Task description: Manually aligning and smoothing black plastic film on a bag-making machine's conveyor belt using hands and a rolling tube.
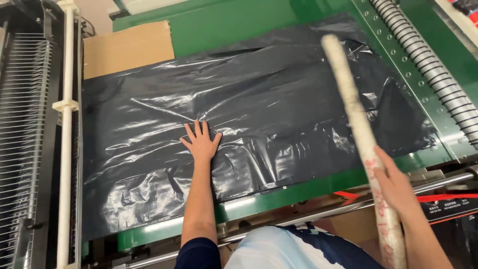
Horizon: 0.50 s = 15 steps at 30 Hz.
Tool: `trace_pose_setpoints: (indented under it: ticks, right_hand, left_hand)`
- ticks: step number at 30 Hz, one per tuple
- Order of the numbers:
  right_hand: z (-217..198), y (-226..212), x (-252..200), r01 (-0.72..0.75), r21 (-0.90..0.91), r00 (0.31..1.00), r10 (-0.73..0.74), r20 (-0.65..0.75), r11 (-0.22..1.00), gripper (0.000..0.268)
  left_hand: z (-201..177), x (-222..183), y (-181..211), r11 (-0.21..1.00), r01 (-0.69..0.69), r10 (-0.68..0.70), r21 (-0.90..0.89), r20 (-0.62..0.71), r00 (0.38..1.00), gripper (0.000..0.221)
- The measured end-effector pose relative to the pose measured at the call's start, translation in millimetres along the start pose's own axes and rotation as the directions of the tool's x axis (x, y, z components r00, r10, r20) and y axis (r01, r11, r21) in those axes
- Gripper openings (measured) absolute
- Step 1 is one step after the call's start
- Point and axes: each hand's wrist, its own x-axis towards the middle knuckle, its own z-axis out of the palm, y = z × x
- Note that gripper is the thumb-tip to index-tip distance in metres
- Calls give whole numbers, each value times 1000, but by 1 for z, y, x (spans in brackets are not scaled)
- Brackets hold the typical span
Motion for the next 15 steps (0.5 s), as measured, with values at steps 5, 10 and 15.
trace_pose_setpoints:
  ticks: [5,10,15]
  right_hand:
    - [11,22,39,33,-26,999,-32,20,999,60]
    - [25,-41,7,101,99,992,-108,65,990,64]
    - [105,-49,4,367,205,828,-419,374,907,66]
  left_hand:
    - [1,-4,-2,999,-18,19,27,-43,999,85]
    - [-17,-15,-14,992,-56,40,-112,-140,989,73]
    - [-56,-31,-70,975,-107,-17,-193,-549,836,51]
